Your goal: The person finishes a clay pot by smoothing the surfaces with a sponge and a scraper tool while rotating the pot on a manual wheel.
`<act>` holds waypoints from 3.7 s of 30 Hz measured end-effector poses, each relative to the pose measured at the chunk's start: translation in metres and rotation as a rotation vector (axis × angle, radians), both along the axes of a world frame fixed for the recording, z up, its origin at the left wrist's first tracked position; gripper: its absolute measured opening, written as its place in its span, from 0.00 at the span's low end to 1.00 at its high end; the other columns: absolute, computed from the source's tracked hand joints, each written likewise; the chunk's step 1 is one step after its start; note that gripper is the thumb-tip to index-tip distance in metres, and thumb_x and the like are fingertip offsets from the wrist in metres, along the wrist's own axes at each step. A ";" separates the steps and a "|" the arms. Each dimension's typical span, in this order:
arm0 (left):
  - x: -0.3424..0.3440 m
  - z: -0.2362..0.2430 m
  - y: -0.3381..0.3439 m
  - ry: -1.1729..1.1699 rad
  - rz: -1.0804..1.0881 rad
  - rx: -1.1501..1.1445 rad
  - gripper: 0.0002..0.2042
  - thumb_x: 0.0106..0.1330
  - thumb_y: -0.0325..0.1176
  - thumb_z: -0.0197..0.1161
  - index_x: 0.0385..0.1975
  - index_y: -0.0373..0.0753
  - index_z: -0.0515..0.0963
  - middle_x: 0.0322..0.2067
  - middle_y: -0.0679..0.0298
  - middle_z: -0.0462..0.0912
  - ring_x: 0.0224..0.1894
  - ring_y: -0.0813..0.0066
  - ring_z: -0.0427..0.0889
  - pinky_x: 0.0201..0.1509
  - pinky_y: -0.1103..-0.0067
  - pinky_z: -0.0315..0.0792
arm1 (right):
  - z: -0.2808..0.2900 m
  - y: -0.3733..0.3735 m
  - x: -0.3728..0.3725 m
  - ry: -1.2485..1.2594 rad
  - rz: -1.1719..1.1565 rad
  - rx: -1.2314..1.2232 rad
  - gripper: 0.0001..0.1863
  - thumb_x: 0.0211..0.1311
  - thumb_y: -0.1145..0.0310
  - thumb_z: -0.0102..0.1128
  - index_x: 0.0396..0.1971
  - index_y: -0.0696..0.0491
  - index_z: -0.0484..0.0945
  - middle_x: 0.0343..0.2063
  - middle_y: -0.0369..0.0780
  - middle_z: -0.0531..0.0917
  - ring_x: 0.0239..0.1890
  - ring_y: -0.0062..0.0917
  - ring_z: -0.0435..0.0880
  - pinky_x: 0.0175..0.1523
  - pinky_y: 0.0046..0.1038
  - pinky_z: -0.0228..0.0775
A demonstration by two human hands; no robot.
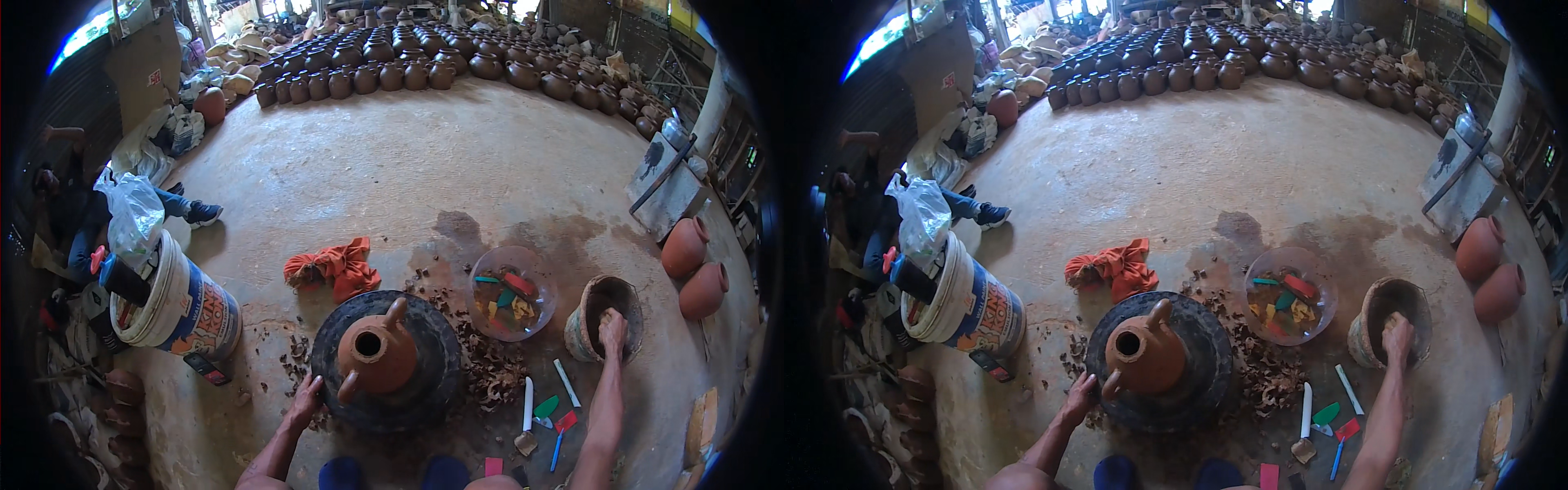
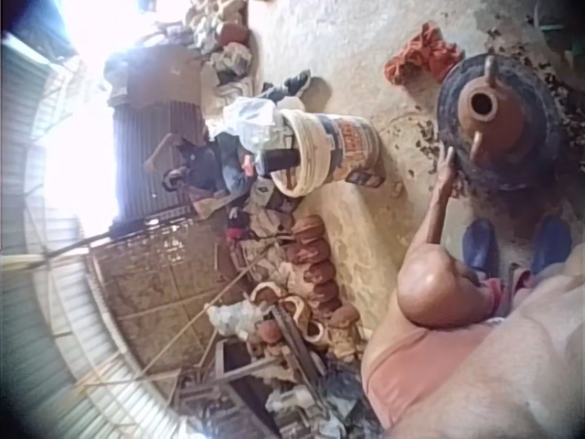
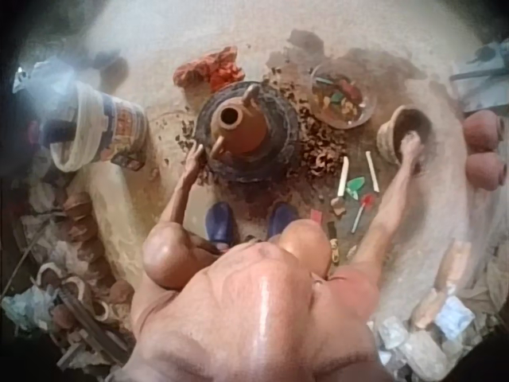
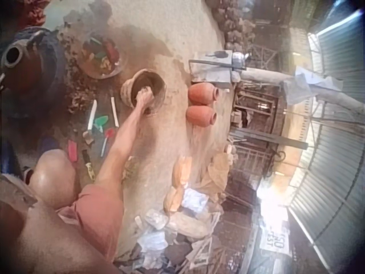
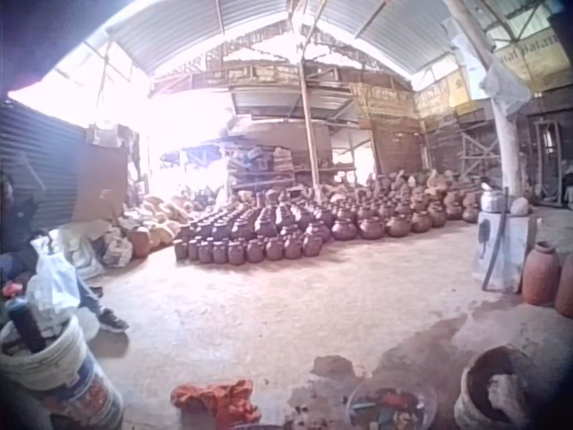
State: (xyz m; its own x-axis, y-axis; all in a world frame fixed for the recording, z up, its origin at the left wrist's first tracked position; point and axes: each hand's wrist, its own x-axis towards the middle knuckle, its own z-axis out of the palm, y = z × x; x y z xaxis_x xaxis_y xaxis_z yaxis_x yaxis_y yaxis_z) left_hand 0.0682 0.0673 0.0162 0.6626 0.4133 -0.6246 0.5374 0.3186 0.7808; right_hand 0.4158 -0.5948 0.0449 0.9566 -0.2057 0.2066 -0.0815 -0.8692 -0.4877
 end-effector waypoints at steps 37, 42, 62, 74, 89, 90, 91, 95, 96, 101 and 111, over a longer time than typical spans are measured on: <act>0.064 -0.046 0.037 -0.065 -0.131 0.437 0.39 0.79 0.66 0.47 0.68 0.32 0.75 0.62 0.46 0.83 0.65 0.53 0.80 0.71 0.65 0.68 | 0.069 0.384 -0.152 -0.221 0.787 0.612 0.35 0.65 0.68 0.73 0.71 0.54 0.71 0.54 0.52 0.83 0.57 0.44 0.84 0.63 0.41 0.75; 0.041 -0.054 0.024 0.069 -0.052 0.581 0.36 0.81 0.62 0.48 0.67 0.32 0.76 0.59 0.53 0.84 0.58 0.63 0.80 0.67 0.69 0.70 | 0.072 0.398 -0.211 -0.224 0.744 0.566 0.30 0.62 0.75 0.72 0.64 0.58 0.75 0.53 0.51 0.81 0.53 0.48 0.84 0.58 0.42 0.77; 0.044 -0.055 0.026 -0.112 -0.019 0.462 0.34 0.83 0.60 0.49 0.62 0.28 0.79 0.54 0.53 0.87 0.55 0.64 0.83 0.65 0.68 0.72 | 0.010 0.358 -0.179 -0.228 0.549 0.738 0.32 0.61 0.81 0.66 0.67 0.53 0.76 0.52 0.50 0.82 0.55 0.49 0.83 0.62 0.42 0.76; 0.027 -0.051 0.005 -0.023 0.043 0.431 0.36 0.83 0.61 0.46 0.67 0.28 0.74 0.59 0.51 0.84 0.58 0.60 0.82 0.67 0.68 0.71 | -0.009 0.386 -0.245 -0.115 0.474 0.829 0.22 0.64 0.81 0.61 0.58 0.60 0.74 0.49 0.50 0.82 0.54 0.41 0.84 0.63 0.38 0.73; -0.030 -0.039 -0.093 0.017 0.376 -0.089 0.33 0.80 0.62 0.52 0.72 0.42 0.62 0.63 0.57 0.79 0.61 0.59 0.83 0.54 0.61 0.85 | 0.003 0.372 -0.228 -0.410 0.726 0.591 0.28 0.48 0.88 0.61 0.53 0.55 0.79 0.50 0.48 0.79 0.54 0.48 0.81 0.58 0.42 0.75; -0.035 -0.040 -0.102 0.016 0.376 -0.095 0.33 0.80 0.62 0.52 0.72 0.42 0.62 0.63 0.57 0.79 0.61 0.59 0.83 0.54 0.61 0.85 | -0.004 0.368 -0.235 -0.410 0.728 0.585 0.28 0.48 0.88 0.61 0.53 0.55 0.79 0.50 0.48 0.79 0.54 0.48 0.81 0.58 0.42 0.75; -0.040 -0.039 -0.109 -0.036 0.290 -0.223 0.34 0.80 0.61 0.52 0.72 0.40 0.61 0.63 0.55 0.79 0.61 0.57 0.84 0.54 0.62 0.85 | -0.011 0.363 -0.240 -0.288 0.677 0.632 0.26 0.50 0.88 0.62 0.52 0.55 0.79 0.49 0.49 0.79 0.53 0.49 0.82 0.57 0.41 0.76; -0.062 -0.032 -0.112 0.003 -0.005 -0.568 0.35 0.81 0.59 0.51 0.73 0.35 0.59 0.63 0.47 0.79 0.61 0.52 0.85 0.57 0.65 0.85 | 0.004 0.358 -0.236 0.054 0.479 0.753 0.21 0.60 0.79 0.66 0.54 0.59 0.78 0.47 0.52 0.84 0.51 0.51 0.85 0.55 0.40 0.78; -0.062 -0.028 -0.114 -0.001 -0.001 -0.564 0.35 0.81 0.59 0.51 0.73 0.35 0.59 0.63 0.47 0.79 0.61 0.52 0.85 0.57 0.65 0.85 | 0.010 0.359 -0.234 0.192 0.387 0.820 0.20 0.62 0.76 0.67 0.55 0.60 0.78 0.47 0.53 0.86 0.51 0.51 0.86 0.56 0.40 0.78; -0.050 -0.018 -0.119 0.167 -0.199 -0.574 0.37 0.78 0.63 0.53 0.71 0.35 0.65 0.59 0.46 0.81 0.56 0.55 0.87 0.54 0.69 0.84 | 0.013 0.382 -0.235 0.286 0.284 0.690 0.22 0.69 0.69 0.65 0.55 0.66 0.72 0.45 0.60 0.86 0.51 0.51 0.88 0.55 0.45 0.77; -0.015 -0.046 -0.001 0.019 0.260 -0.226 0.28 0.72 0.63 0.62 0.66 0.60 0.68 0.47 0.73 0.75 0.42 0.76 0.77 0.40 0.71 0.72 | 0.096 0.413 -0.234 -0.102 0.597 0.606 0.22 0.62 0.70 0.69 0.55 0.60 0.77 0.44 0.53 0.81 0.47 0.54 0.84 0.50 0.46 0.78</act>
